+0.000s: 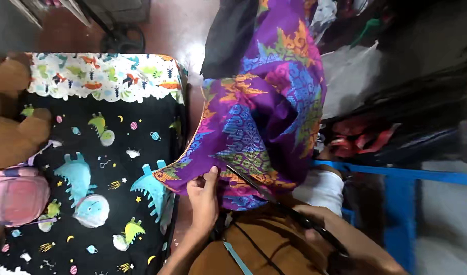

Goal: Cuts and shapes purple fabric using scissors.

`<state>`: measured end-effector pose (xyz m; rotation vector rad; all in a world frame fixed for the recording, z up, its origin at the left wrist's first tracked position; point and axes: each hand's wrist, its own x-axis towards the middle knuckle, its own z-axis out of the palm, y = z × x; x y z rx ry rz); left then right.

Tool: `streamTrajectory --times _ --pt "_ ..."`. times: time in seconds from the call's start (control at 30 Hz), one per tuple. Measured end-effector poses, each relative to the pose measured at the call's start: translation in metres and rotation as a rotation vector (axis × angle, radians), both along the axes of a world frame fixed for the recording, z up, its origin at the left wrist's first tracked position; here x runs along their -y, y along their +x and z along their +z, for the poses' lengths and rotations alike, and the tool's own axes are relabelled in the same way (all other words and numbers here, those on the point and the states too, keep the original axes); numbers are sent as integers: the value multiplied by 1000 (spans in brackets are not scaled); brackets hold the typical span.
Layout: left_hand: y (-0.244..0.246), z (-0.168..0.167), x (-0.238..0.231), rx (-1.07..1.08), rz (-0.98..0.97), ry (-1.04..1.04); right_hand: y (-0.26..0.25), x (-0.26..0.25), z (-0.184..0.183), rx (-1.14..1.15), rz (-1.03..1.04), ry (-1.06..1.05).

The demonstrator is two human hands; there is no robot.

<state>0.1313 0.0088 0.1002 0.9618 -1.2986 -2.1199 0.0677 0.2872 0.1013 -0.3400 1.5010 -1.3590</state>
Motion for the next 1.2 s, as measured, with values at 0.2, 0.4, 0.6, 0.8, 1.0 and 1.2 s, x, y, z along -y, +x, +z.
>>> streamTrajectory --times 0.2,0.4,0.6,0.8,1.0,1.2 --pt "0 -1 4 19 27 -14 -13 3 6 -5 13 33" --pt "0 1 5 19 47 -10 -21 4 13 -57 48 95" --pt "1 1 6 -4 51 -37 -23 4 15 -68 56 93" --pt "1 2 6 -25 46 -44 -24 5 15 -101 61 76" --pt "4 0 6 -38 41 -65 -23 7 10 -96 62 37" --pt "7 -2 4 -18 13 -107 -23 22 9 -44 60 24"
